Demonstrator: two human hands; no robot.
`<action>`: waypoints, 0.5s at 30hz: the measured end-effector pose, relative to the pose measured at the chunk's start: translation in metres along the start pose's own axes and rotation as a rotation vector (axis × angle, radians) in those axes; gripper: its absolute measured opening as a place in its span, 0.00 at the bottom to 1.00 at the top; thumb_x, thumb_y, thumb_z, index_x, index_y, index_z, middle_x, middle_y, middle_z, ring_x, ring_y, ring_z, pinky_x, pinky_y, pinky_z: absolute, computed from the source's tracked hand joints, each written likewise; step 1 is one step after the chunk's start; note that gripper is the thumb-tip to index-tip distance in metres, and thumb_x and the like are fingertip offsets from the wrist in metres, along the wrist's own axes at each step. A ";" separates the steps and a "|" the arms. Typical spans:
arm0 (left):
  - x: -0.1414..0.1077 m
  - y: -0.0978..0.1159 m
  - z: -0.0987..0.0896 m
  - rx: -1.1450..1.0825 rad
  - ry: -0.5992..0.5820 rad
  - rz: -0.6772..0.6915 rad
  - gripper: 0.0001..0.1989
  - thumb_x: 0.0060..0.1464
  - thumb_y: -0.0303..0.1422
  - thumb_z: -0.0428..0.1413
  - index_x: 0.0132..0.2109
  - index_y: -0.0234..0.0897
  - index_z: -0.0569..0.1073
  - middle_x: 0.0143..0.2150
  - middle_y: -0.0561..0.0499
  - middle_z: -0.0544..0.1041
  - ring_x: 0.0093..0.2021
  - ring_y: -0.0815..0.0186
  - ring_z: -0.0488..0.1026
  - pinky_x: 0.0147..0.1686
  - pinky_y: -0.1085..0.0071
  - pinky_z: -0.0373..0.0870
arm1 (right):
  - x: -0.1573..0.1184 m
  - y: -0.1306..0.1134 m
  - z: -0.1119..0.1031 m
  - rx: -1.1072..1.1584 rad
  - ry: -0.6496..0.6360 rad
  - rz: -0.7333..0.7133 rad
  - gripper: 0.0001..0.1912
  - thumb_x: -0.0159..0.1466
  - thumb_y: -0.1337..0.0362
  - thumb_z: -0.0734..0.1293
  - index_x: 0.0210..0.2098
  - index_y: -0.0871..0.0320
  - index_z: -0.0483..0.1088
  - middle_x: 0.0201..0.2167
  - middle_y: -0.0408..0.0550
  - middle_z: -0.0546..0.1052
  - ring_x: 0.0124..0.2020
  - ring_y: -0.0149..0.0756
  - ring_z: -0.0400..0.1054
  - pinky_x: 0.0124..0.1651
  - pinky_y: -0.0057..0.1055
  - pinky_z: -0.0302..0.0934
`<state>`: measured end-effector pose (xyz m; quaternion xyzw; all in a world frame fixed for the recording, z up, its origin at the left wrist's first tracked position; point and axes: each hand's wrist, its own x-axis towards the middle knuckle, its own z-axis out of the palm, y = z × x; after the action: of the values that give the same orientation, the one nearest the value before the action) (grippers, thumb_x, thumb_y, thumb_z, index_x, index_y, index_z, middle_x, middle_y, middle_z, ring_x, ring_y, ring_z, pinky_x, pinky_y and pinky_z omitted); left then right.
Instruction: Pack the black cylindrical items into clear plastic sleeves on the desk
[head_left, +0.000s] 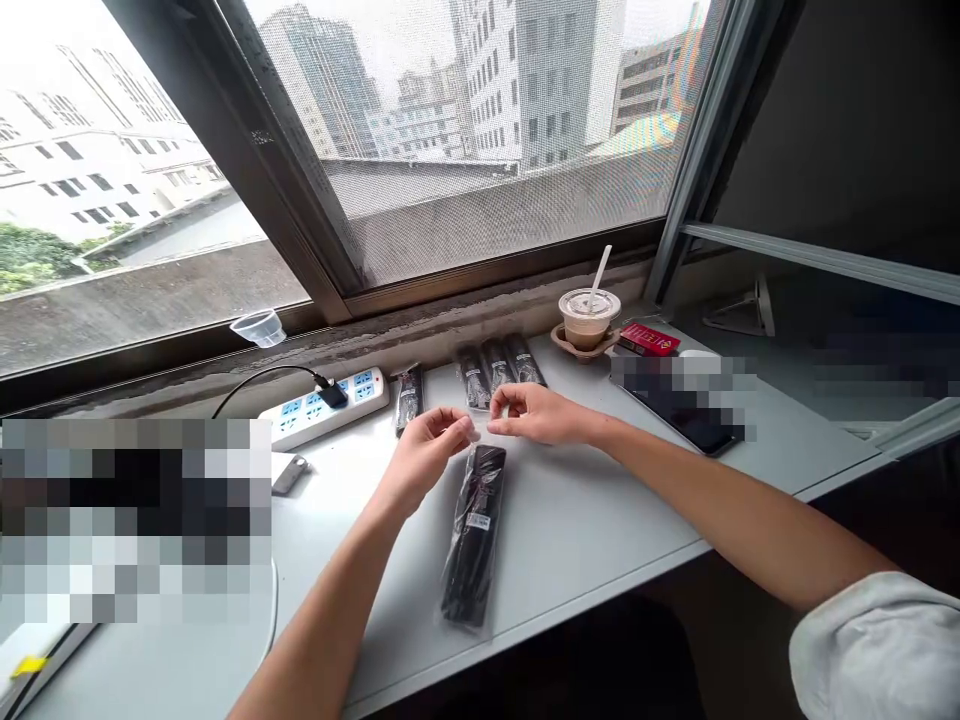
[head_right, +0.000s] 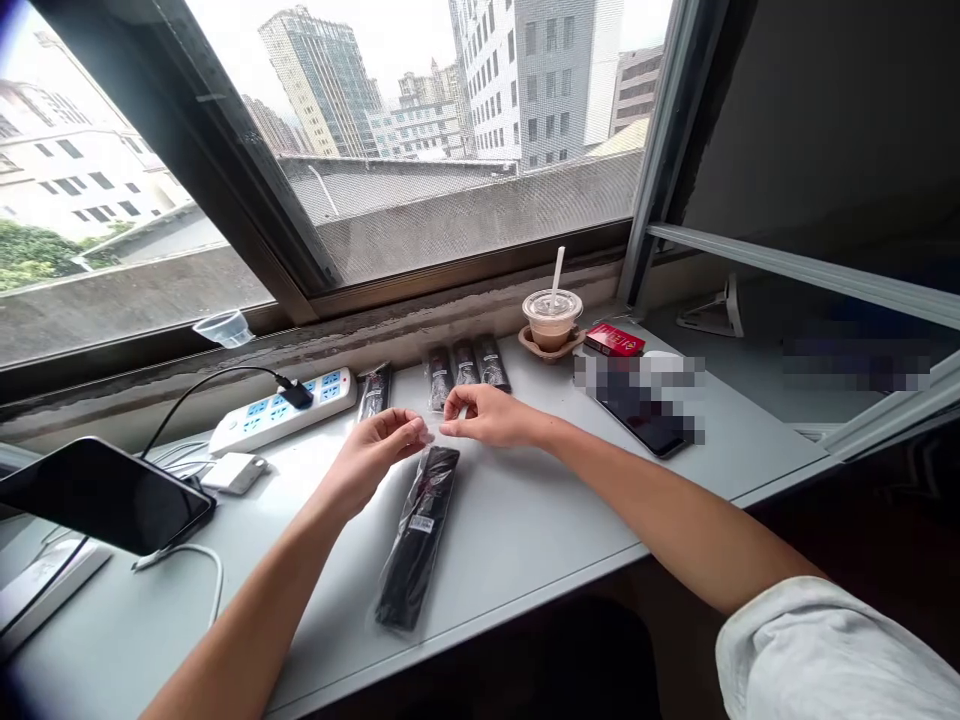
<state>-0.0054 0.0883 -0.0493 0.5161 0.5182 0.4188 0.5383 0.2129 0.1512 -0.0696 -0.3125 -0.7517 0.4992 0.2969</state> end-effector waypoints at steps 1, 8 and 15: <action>0.000 -0.001 0.000 -0.002 -0.001 0.007 0.21 0.52 0.48 0.68 0.39 0.35 0.75 0.36 0.48 0.78 0.40 0.64 0.76 0.52 0.61 0.73 | 0.001 0.001 0.000 0.026 0.006 -0.017 0.18 0.59 0.51 0.76 0.37 0.58 0.71 0.30 0.41 0.71 0.29 0.31 0.62 0.33 0.29 0.56; 0.000 0.002 0.002 -0.087 0.123 0.065 0.25 0.47 0.45 0.72 0.45 0.36 0.74 0.40 0.52 0.74 0.37 0.68 0.74 0.38 0.67 0.76 | 0.000 -0.003 0.000 0.321 0.021 0.127 0.26 0.59 0.48 0.78 0.49 0.56 0.72 0.41 0.48 0.78 0.32 0.32 0.71 0.27 0.25 0.61; 0.002 0.003 -0.004 -0.211 0.201 0.070 0.28 0.48 0.42 0.72 0.52 0.37 0.74 0.47 0.47 0.76 0.45 0.63 0.75 0.42 0.67 0.75 | -0.007 -0.011 0.003 0.441 -0.277 0.165 0.22 0.64 0.46 0.73 0.44 0.60 0.80 0.42 0.54 0.83 0.43 0.41 0.79 0.41 0.31 0.74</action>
<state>-0.0091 0.0912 -0.0460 0.4299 0.5042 0.5391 0.5199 0.2128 0.1410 -0.0609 -0.2290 -0.6301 0.7115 0.2105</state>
